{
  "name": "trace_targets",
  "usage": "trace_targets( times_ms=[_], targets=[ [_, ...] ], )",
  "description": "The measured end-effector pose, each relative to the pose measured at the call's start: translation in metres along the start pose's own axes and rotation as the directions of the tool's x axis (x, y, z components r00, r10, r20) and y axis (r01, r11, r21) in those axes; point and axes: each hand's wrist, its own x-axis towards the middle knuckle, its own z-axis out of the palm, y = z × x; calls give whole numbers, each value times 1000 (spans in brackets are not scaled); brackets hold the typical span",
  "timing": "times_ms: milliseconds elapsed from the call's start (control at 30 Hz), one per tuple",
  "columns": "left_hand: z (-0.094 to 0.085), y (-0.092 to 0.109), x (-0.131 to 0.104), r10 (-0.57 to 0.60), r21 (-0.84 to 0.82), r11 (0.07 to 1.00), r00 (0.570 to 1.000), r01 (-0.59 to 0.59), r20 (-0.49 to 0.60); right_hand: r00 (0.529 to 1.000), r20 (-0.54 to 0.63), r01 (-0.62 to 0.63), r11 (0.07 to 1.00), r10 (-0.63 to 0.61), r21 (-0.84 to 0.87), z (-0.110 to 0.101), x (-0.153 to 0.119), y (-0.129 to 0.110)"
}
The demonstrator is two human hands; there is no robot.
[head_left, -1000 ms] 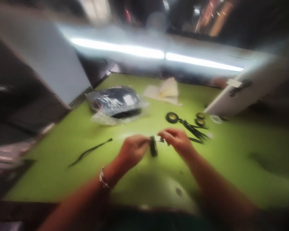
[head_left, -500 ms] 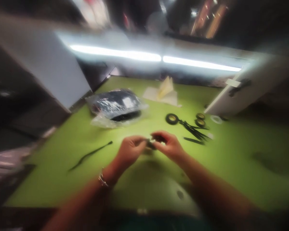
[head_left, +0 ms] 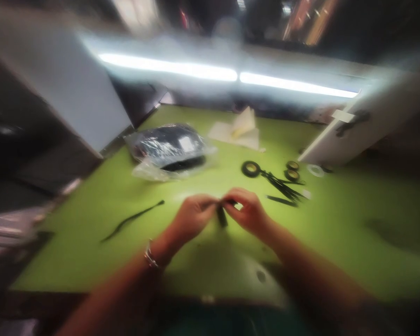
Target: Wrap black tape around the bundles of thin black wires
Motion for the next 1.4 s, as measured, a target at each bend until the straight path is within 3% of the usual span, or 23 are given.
trace_targets(
  times_ms=[233, 467, 667, 767, 900, 1000, 1100, 1267, 1400],
  targets=[
    [-1, -1, -2, 56, 64, 996, 998, -56, 0, 998, 21, 57, 989, -55, -133, 3, -2, -2],
    [4, -3, -9, 341, 398, 870, 938, -290, -62, 999, -34, 29, 986, -34, -162, 4, -3, -8],
    [4, -4, -11, 379, 400, 855, 924, -330, -47, 996, -67, 46, 990, -55, -135, 2, -4, -12],
    [2, 1, -8, 312, 324, 904, 949, -279, -53, 989, -53, 130, 981, -139, -141, 0, -4, -7],
    [-1, 6, -2, 40, 49, 998, 999, -40, 2, 965, 7, 259, 947, -263, -191, 0, -5, 6],
    [-5, 4, 1, -158, -163, 972, 983, 171, 92, 951, 47, 309, 926, -306, -218, 0, -7, 14],
    [-8, -2, 4, -279, -300, 899, 945, 320, 172, 930, 100, 367, 887, -353, -282, -2, -8, 17],
    [-10, -6, 6, -357, -471, 763, 896, 443, 264, 870, 151, 490, 788, -470, -373, -7, -10, 20],
    [-10, -8, 6, -346, -376, 829, 908, 414, 238, 866, 153, 497, 791, -475, -356, -6, -11, 21]
  ],
)
